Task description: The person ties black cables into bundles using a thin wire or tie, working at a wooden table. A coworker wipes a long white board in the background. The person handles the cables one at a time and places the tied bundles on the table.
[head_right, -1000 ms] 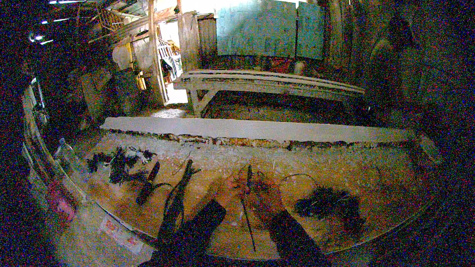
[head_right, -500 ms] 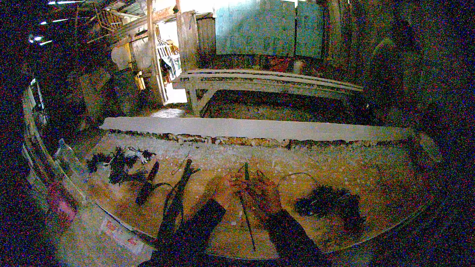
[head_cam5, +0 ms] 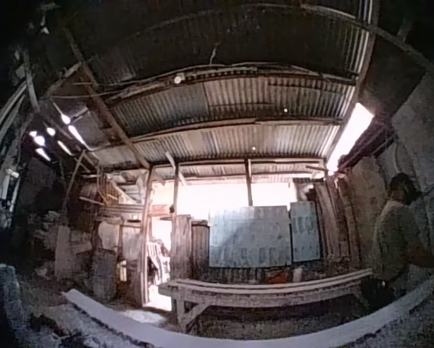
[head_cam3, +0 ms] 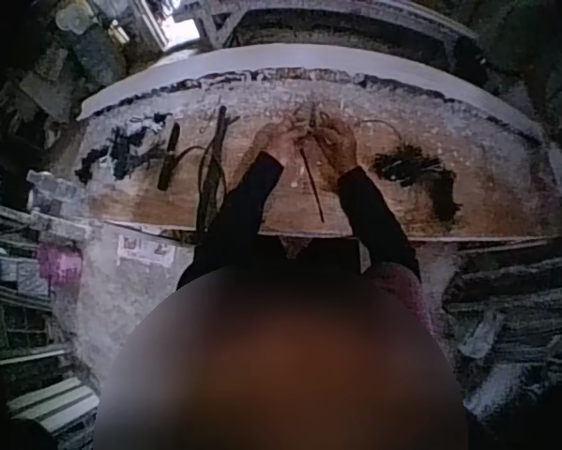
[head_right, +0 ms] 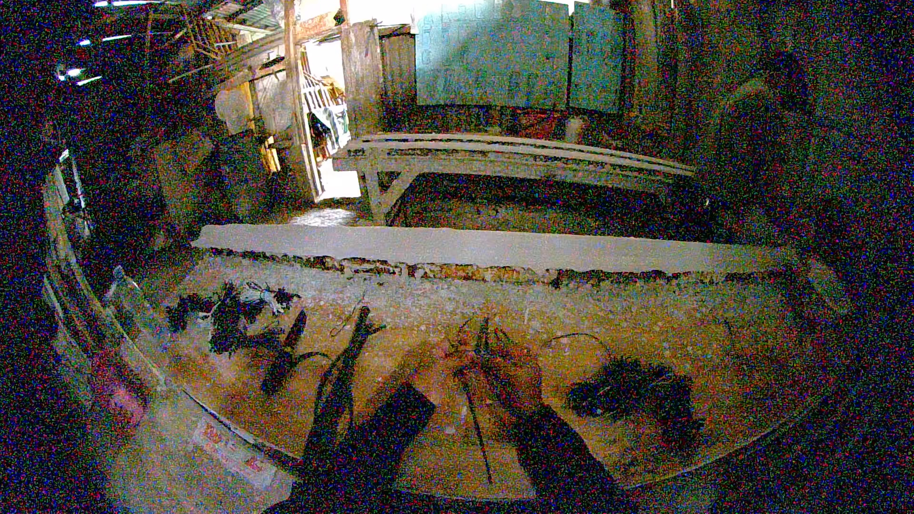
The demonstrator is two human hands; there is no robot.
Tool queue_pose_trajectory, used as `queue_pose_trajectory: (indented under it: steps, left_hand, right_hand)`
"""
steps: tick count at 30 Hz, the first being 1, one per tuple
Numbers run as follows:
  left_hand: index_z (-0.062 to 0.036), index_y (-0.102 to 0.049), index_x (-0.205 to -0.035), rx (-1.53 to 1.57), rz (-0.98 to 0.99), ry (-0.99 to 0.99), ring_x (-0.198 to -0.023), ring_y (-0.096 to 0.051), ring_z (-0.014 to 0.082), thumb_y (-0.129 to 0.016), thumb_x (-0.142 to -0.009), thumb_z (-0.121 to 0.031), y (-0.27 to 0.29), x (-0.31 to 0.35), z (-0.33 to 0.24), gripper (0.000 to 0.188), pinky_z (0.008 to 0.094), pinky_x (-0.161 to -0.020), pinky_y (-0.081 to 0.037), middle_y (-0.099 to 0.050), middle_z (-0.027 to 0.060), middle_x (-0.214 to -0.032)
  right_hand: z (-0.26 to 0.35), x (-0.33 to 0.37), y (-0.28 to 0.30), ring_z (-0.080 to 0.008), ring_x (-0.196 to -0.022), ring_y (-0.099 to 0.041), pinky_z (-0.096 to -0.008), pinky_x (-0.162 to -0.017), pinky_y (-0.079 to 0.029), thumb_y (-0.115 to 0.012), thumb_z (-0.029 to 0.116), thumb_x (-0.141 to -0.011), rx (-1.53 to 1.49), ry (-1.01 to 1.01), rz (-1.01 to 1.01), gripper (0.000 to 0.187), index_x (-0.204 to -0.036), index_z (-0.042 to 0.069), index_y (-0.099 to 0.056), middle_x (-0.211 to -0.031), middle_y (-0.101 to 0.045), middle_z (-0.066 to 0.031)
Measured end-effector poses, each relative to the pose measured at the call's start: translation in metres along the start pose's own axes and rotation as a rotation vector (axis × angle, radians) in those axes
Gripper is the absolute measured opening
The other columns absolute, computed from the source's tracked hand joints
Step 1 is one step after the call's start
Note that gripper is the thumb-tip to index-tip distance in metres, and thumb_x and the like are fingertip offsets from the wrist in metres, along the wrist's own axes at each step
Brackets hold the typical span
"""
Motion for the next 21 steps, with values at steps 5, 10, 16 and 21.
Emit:
queue_pose_trajectory:
  steps: [5,10,16,21]
  left_hand:
    - [-0.0097,-0.056,-0.094,0.088,-0.036,0.07,-0.074,-0.056,0.0123,-0.063,-0.075,-0.011,0.0,0.002,0.004,0.021,0.0239,-0.06,-0.047,-0.059,0.0011,-0.084]
    - [-0.0087,-0.054,-0.097,-0.007,-0.082,-0.021,-0.074,-0.056,0.013,-0.062,-0.075,-0.01,0.01,-0.004,0.007,0.023,0.0249,-0.059,-0.046,-0.059,0.0015,-0.084]
    - [-0.0079,-0.051,-0.101,0.015,-0.027,-0.063,-0.075,-0.055,0.0138,-0.061,-0.074,-0.006,0.013,-0.008,0.005,0.029,0.0244,-0.059,-0.045,-0.058,0.0025,-0.086]
    - [-0.0071,-0.05,-0.104,0.053,-0.079,-0.05,-0.076,-0.055,0.0142,-0.061,-0.073,-0.005,0.008,-0.002,-0.001,0.032,0.0226,-0.058,-0.043,-0.058,0.0029,-0.086]
  right_hand:
    - [0.005,-0.002,-0.002,-0.0245,-0.078,-0.057,-0.0339,-0.065,-0.045,-0.067,0.002,-0.061,-0.025,0.048,0.056,0.021,-0.08,0.012,-0.063,-0.085,-0.061,-0.0061]
    - [0.011,-0.005,-0.007,-0.0246,-0.079,-0.058,-0.0338,-0.067,-0.046,-0.066,0.003,-0.062,-0.074,0.08,0.12,0.021,-0.08,0.012,-0.063,-0.086,-0.062,-0.0068]
    - [0.007,-0.003,-0.015,-0.0245,-0.078,-0.06,-0.0338,-0.068,-0.047,-0.066,0.004,-0.064,-0.145,0.044,0.179,0.017,-0.08,0.01,-0.063,-0.082,-0.063,-0.008]
    - [-0.008,0.005,-0.02,-0.0228,-0.08,-0.06,-0.033,-0.069,-0.047,-0.063,0.002,-0.071,-0.172,-0.089,0.129,0.011,-0.081,0.006,-0.061,-0.084,-0.062,-0.0096]
Point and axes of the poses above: each hand's wrist, its own x-axis away from the middle knuckle, its own y-axis out of the back of the hand, z = x × y, the point moved 8 cm from there along -x, towards the middle knuckle
